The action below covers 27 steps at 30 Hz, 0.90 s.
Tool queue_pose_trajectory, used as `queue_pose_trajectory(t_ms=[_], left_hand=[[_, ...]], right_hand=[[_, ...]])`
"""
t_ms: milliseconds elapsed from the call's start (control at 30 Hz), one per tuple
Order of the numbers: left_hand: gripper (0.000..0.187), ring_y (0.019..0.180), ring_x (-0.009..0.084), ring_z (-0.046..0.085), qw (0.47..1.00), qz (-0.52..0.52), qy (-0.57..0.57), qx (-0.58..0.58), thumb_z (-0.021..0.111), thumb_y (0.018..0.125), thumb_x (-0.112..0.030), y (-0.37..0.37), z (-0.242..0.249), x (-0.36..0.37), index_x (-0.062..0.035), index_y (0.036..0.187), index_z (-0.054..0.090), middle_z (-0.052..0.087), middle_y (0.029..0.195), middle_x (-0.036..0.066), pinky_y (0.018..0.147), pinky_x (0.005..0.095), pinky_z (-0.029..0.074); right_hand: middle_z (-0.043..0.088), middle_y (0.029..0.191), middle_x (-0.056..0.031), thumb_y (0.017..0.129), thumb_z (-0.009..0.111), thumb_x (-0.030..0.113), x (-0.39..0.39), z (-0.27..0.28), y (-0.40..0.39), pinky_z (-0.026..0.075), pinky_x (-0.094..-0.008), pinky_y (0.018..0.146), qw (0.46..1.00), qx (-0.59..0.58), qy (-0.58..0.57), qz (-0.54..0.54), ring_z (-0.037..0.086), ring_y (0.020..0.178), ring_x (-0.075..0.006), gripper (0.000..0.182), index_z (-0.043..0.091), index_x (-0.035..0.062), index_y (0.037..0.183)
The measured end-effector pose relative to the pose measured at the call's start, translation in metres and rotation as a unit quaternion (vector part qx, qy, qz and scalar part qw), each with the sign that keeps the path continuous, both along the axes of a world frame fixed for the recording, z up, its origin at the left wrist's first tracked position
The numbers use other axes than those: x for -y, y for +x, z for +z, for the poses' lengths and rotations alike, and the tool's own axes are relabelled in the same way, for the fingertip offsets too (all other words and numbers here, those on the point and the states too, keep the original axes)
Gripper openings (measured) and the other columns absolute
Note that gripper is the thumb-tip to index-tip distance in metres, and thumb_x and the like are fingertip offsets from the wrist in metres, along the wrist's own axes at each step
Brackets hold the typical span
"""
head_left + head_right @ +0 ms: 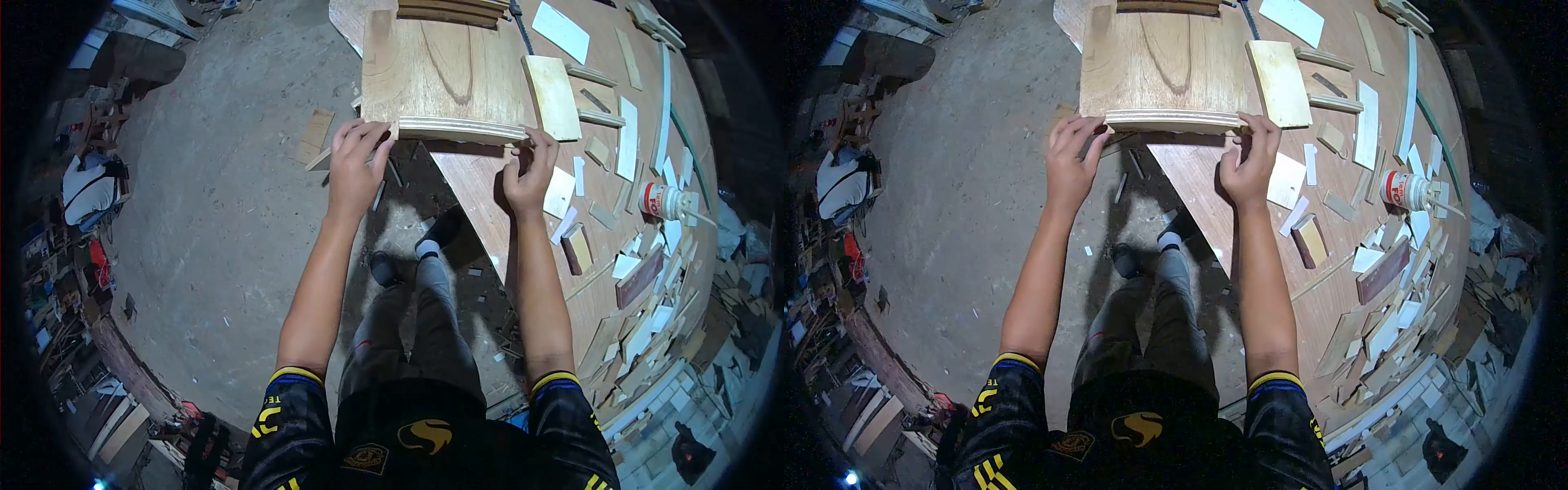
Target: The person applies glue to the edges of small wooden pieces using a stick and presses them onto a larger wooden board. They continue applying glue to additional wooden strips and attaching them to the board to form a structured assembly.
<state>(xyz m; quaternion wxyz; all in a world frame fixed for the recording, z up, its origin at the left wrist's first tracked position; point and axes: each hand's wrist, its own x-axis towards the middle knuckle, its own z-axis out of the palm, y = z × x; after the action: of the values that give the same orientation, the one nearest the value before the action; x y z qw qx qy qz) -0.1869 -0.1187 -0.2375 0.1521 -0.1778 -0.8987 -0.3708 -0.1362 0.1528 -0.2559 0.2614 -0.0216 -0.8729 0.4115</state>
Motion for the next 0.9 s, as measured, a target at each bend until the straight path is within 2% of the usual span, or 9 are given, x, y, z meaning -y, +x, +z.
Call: queue_pose_trajectory(t_ms=[133, 167, 200, 333, 467, 500, 567, 733, 900], left_hand=[[0.025, 0.105, 0.0309, 0.060, 0.999, 0.036, 0.021, 0.024, 0.068, 0.084, -0.009, 0.026, 0.015, 0.013, -0.0041, 0.109, 0.067, 0.066, 0.107, 0.014, 0.093, 0.0386, 0.046], [0.024, 0.103, 0.0320, 0.062, 0.994, 0.055, 0.066, 0.070, 0.066, 0.086, -0.010, 0.036, 0.015, 0.018, -0.0036, 0.109, 0.067, 0.067, 0.107, 0.016, 0.091, 0.0379, 0.047], [0.024, 0.103, 0.0320, 0.062, 0.994, 0.053, 0.066, 0.062, 0.066, 0.086, -0.010, 0.046, 0.015, 0.025, -0.0036, 0.109, 0.067, 0.067, 0.107, 0.016, 0.091, 0.0379, 0.047], [0.027, 0.098, 0.0304, 0.066, 0.976, 0.046, 0.050, 0.207, 0.063, 0.090, -0.019, 0.094, 0.035, 0.049, -0.0014, 0.109, 0.067, 0.068, 0.104, 0.017, 0.087, 0.0364, 0.049], [0.032, 0.087, 0.0209, 0.068, 0.930, 0.017, 0.028, 0.365, 0.059, 0.093, -0.023, 0.146, 0.037, 0.062, -0.0004, 0.115, 0.065, 0.070, 0.098, 0.017, 0.081, 0.0320, 0.052], [0.032, 0.087, 0.0209, 0.068, 0.932, 0.015, 0.027, 0.360, 0.059, 0.093, -0.023, 0.158, 0.041, 0.064, -0.0004, 0.115, 0.065, 0.070, 0.098, 0.017, 0.081, 0.0320, 0.052], [0.033, 0.087, 0.0178, 0.068, 0.884, -0.016, 0.081, 0.461, 0.059, 0.094, -0.023, 0.168, 0.049, 0.063, -0.0010, 0.118, 0.063, 0.071, 0.096, 0.014, 0.081, 0.0297, 0.051], [0.032, 0.080, 0.0186, 0.068, 0.886, 0.001, 0.084, 0.457, 0.060, 0.091, -0.025, 0.152, 0.048, 0.061, -0.0036, 0.114, 0.066, 0.070, 0.089, 0.014, 0.075, 0.0308, 0.052], [0.033, 0.082, 0.0205, 0.069, 0.909, 0.038, 0.036, 0.414, 0.060, 0.091, -0.028, 0.102, 0.073, 0.042, -0.0062, 0.116, 0.066, 0.070, 0.088, 0.015, 0.075, 0.0311, 0.052]], right_hand=[[0.044, 0.107, -0.0143, 0.066, 0.039, -0.007, 0.008, 0.005, 0.014, 0.048, -0.0266, 0.075, 0.992, -0.021, -0.073, -0.102, 0.050, 0.085, -0.0204, 0.053, 0.054, -0.0006, 0.117], [0.045, 0.107, -0.0134, 0.070, 0.040, -0.008, 0.012, 0.008, 0.021, 0.048, -0.0265, 0.075, 0.988, -0.020, -0.107, -0.109, 0.050, 0.086, -0.0193, 0.048, 0.054, -0.0015, 0.115], [0.045, 0.107, -0.0126, 0.075, 0.041, -0.010, 0.016, 0.012, 0.030, 0.048, -0.0265, 0.075, 0.983, -0.020, -0.141, -0.114, 0.051, 0.087, -0.0183, 0.042, 0.054, -0.0024, 0.114], [0.049, 0.101, -0.0114, 0.092, 0.044, -0.003, 0.037, 0.037, 0.087, 0.048, -0.0274, 0.077, 0.974, 0.046, -0.194, -0.106, 0.054, 0.090, -0.0170, 0.020, 0.053, -0.0038, 0.110], [0.052, 0.091, -0.0061, 0.089, 0.048, -0.004, 0.046, 0.055, 0.151, 0.044, -0.0249, 0.068, 0.956, 0.132, -0.258, -0.055, 0.053, 0.077, -0.0138, 0.018, 0.057, -0.0005, 0.103], [0.052, 0.092, -0.0058, 0.087, 0.049, -0.005, 0.043, 0.061, 0.168, 0.043, -0.0239, 0.066, 0.954, 0.185, -0.232, -0.032, 0.052, 0.076, -0.0124, 0.020, 0.058, 0.0009, 0.104], [0.054, 0.091, -0.0042, 0.084, 0.052, -0.005, 0.035, 0.068, 0.187, 0.042, -0.0218, 0.062, 0.932, 0.267, -0.247, 0.005, 0.050, 0.070, -0.0085, 0.028, 0.061, 0.0042, 0.108], [0.058, 0.080, -0.0026, 0.086, 0.055, 0.000, 0.010, 0.066, 0.189, 0.043, -0.0220, 0.062, 0.890, 0.337, -0.306, 0.027, 0.051, 0.066, -0.0078, 0.021, 0.063, 0.0038, 0.106], [0.069, 0.088, -0.0114, 0.089, 0.058, 0.013, -0.032, 0.072, 0.126, 0.050, -0.0283, 0.068, 0.923, 0.344, -0.163, 0.050, 0.061, 0.072, -0.0166, 0.019, 0.068, 0.0038, 0.102]])
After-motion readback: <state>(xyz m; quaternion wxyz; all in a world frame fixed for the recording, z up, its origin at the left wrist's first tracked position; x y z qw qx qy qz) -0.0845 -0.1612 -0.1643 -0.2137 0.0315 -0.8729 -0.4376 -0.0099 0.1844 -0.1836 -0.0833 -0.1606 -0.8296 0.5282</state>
